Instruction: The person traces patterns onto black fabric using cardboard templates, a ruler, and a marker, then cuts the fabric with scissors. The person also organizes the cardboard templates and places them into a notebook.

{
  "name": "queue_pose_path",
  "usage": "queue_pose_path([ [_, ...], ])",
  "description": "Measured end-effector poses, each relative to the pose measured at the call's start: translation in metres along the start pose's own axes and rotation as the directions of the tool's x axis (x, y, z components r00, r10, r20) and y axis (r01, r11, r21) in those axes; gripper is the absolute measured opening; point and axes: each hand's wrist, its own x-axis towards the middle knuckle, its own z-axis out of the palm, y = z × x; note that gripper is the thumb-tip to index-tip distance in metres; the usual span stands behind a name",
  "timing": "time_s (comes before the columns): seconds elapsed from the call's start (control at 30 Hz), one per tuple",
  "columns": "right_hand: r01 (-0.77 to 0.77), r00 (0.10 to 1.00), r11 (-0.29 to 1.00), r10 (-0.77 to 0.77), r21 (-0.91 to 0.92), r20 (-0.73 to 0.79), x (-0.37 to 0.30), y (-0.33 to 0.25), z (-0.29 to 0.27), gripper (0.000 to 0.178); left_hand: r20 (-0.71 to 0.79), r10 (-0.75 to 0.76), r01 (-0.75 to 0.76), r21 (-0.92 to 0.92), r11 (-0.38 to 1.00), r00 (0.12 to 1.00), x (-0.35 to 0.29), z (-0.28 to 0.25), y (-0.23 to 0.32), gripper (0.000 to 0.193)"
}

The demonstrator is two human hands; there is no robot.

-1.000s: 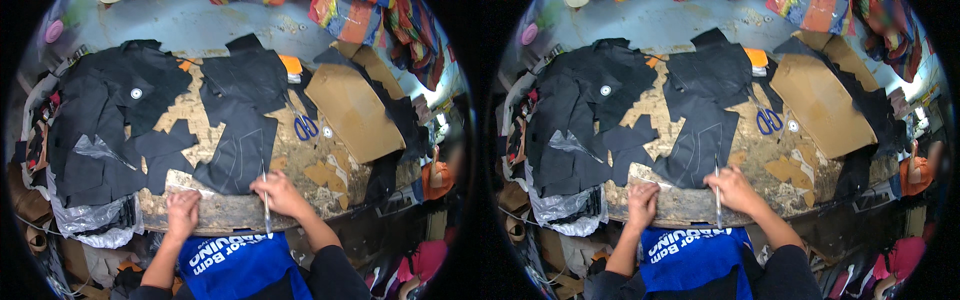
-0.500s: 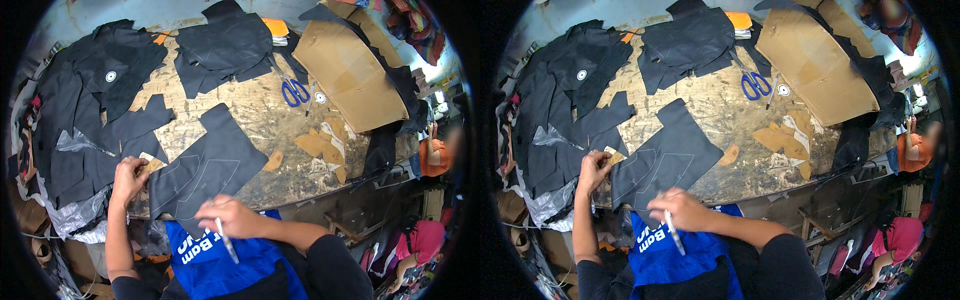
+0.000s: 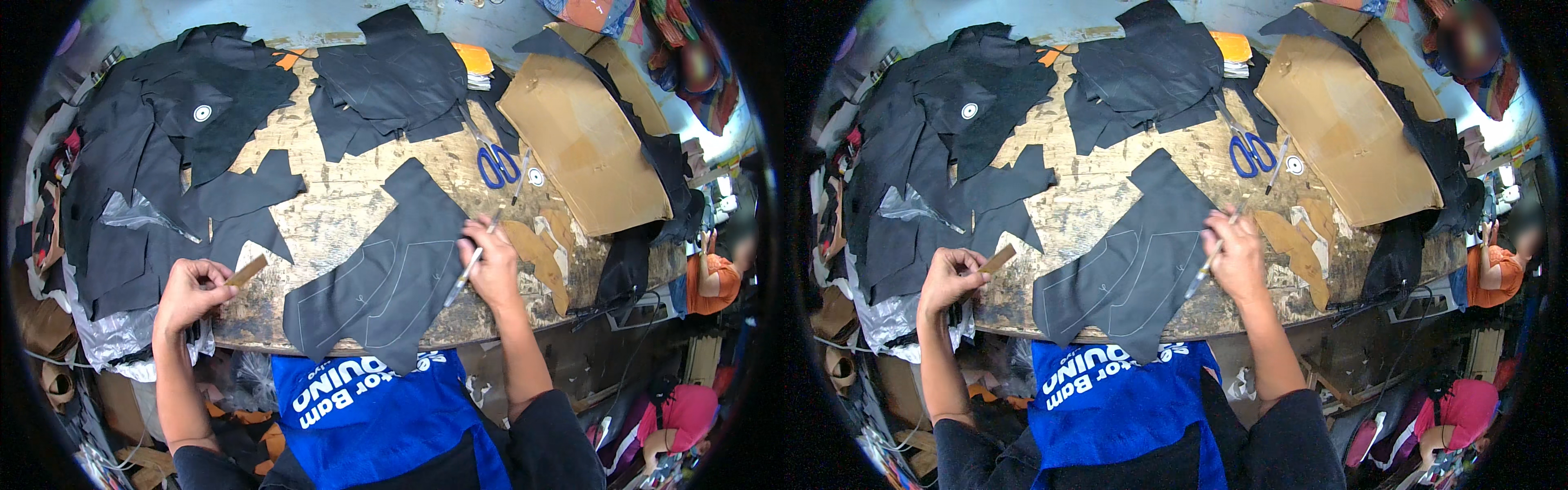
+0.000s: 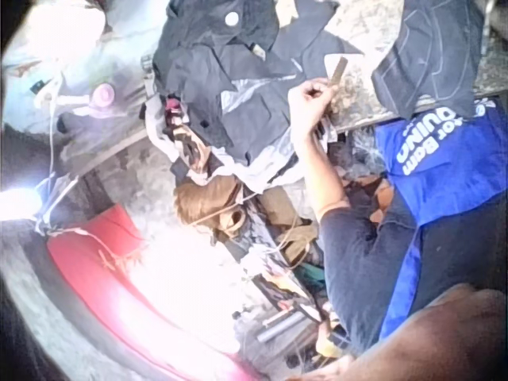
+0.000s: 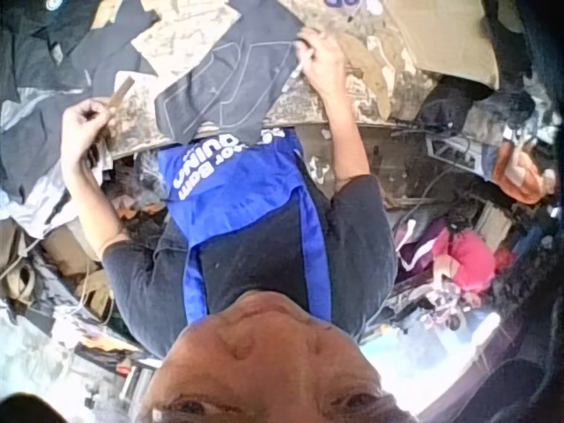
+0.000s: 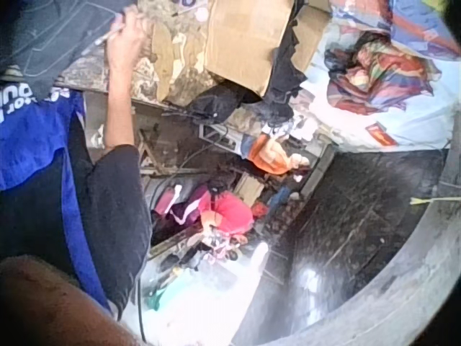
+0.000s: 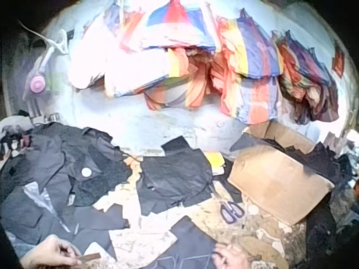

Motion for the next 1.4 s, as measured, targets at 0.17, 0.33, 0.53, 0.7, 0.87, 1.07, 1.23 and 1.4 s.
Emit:
queue_pose_path([
  [0.17,0.144,0.96,0.99,-0.141,0.004,0.243,-0.003,-0.032,0.03,0.039,0.207,0.246,-0.28,0.153,0.948,0.947,0.004,0.051,0.012,0.019],
  [0.33,0.09,0.976,0.994,-0.1,0.059,0.193,-0.004,-0.033,0.033,0.039,0.523,0.091,-0.246,0.235,0.94,0.847,0.011,0.086,0.019,0.023],
  [0.53,0.26,0.898,0.923,-0.339,0.284,0.278,-0.03,-0.083,0.049,0.037,0.617,-0.237,-0.213,0.565,0.797,0.751,0.035,-0.002,0.021,0.023],
  [0.7,0.259,0.878,0.862,-0.398,0.436,0.266,-0.048,-0.107,0.06,0.029,0.175,-0.236,-0.088,0.937,0.339,0.956,0.028,-0.045,0.014,0.026],
  [0.87,0.175,0.969,0.931,-0.221,0.322,0.112,-0.051,-0.071,0.035,0.022,0.184,0.025,-0.182,0.923,0.338,0.983,0.019,-0.022,0.045,0.016],
  [1.07,0.091,0.988,0.945,-0.124,0.314,0.089,-0.055,-0.065,0.032,0.019,0.571,-0.071,-0.491,0.756,0.433,0.818,0.047,0.08,0.078,0.009],
  [1.23,0.092,0.99,0.934,-0.124,0.346,0.071,-0.053,-0.062,0.033,0.017,0.486,0.284,-0.562,0.737,0.375,0.827,0.071,0.131,0.088,0.03],
  [1.4,0.093,0.992,0.917,-0.12,0.388,0.044,-0.052,-0.061,0.037,0.016,0.105,0.607,-0.498,0.688,0.527,0.788,0.056,0.125,0.059,0.033],
])
